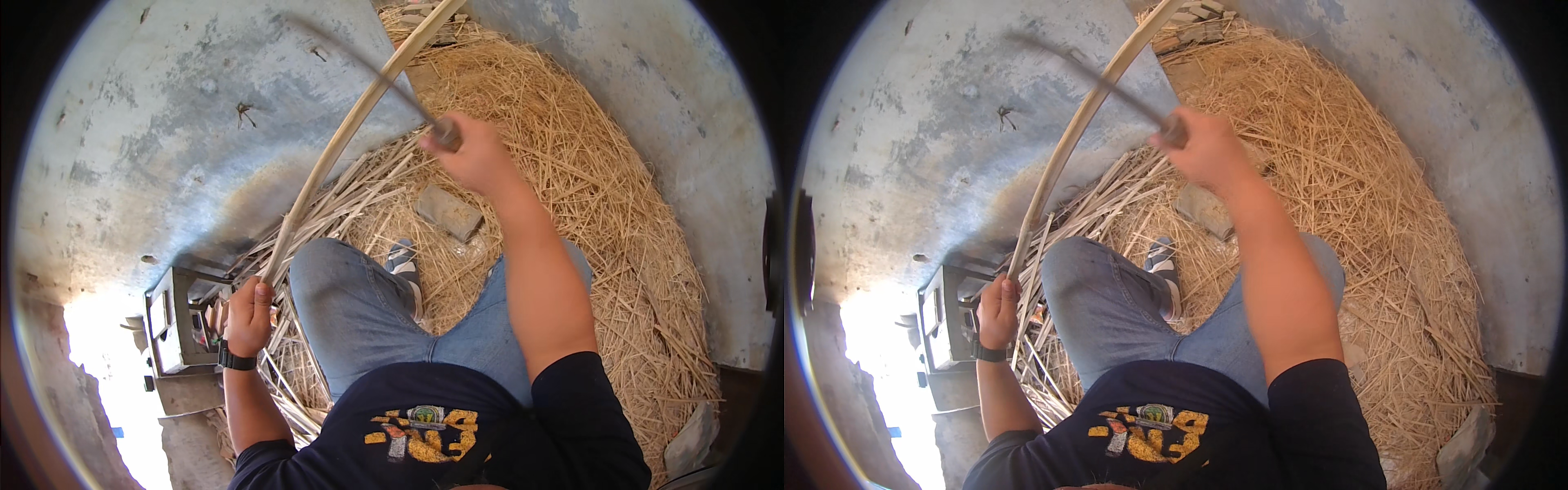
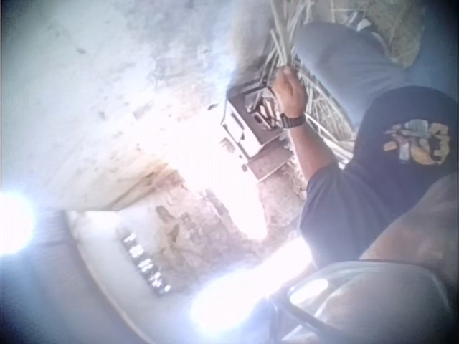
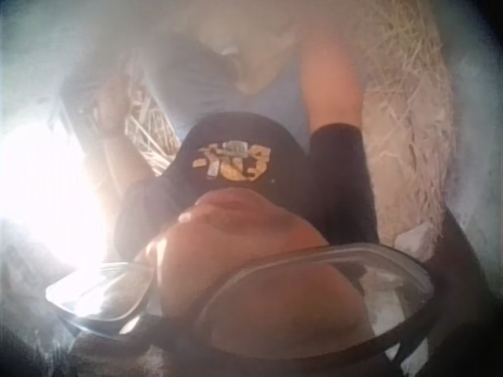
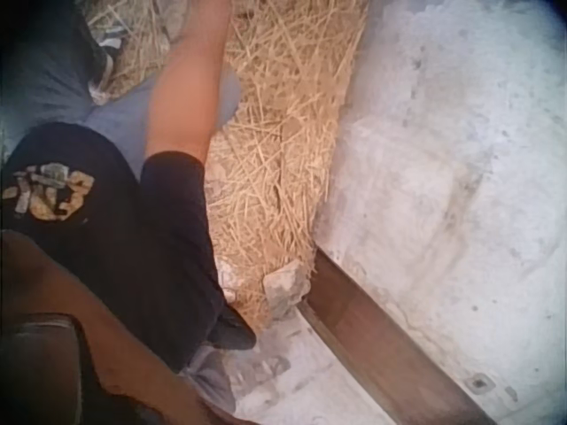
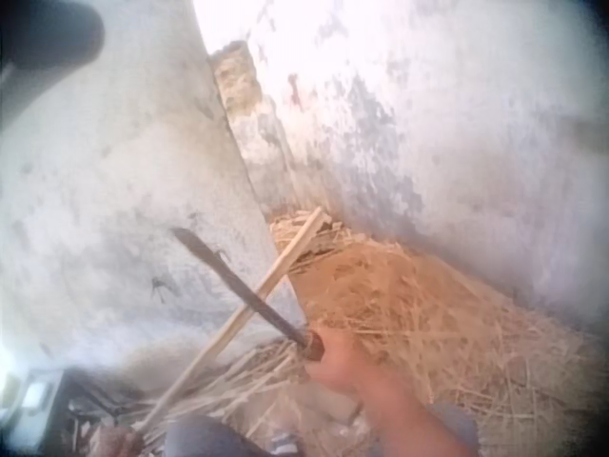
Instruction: The person sits on a bed of straw and uses a knife to split long bamboo poles into thin strips. They hold the pole with one hand and use the knife to shave and split the material, dropping the finished strips onto a pile on the floor.
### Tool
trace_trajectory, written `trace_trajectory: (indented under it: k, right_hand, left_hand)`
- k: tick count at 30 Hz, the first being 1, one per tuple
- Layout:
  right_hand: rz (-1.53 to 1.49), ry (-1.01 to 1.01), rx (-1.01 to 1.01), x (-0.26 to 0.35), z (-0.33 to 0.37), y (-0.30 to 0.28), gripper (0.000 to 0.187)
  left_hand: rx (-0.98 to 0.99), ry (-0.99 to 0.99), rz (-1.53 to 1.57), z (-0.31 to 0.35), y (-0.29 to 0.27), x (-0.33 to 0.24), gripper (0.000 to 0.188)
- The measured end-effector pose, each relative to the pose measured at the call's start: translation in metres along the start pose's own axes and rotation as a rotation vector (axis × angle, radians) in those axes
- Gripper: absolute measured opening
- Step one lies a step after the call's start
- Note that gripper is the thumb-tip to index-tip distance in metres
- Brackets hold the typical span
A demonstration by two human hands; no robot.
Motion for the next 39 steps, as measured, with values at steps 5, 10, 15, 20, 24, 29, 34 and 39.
trace_trajectory:
  k: [5,10,15,20,24,29,34,39]
  right_hand:
    - [0.368,-0.436,0.216,0.032,0.020,0.046,0.018]
    - [0.380,-0.446,0.202,0.028,0.018,0.039,0.018]
    - [0.167,-0.008,0.030,0.010,0.000,-0.011,0.022]
    - [0.226,-0.247,0.169,0.041,0.016,0.026,0.017]
    - [0.390,-0.461,0.189,0.046,0.025,0.039,0.013]
    - [0.126,0.039,-0.025,-0.004,-0.004,-0.013,0.019]
    - [0.093,-0.018,0.060,0.003,0.000,0.005,0.027]
    - [0.409,-0.436,0.332,0.025,0.017,0.056,0.020]
  left_hand:
    - [0.099,-0.015,0.091,-0.006,0.015,0.005,0.049]
    - [0.137,-0.079,0.198,-0.006,0.014,0.003,0.051]
    - [0.151,-0.093,0.203,-0.004,0.013,0.007,0.051]
    - [0.138,-0.069,0.211,-0.007,0.022,0.005,0.052]
    - [0.147,-0.038,0.163,-0.014,0.023,-0.008,0.051]
    - [0.122,-0.087,0.208,-0.006,0.014,0.000,0.049]
    - [0.174,-0.127,0.307,-0.003,0.022,0.018,0.049]
    - [0.160,-0.073,0.217,-0.008,0.025,0.004,0.051]
Point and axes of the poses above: each hand's wrist, its own z-axis away from the middle knuckle, its own y-axis out of the palm, x = y × z, the point moved 5 cm from there along -z, towards the middle knuckle, and after that the axes turned 4 degrees about x, right-handed, at the moved point
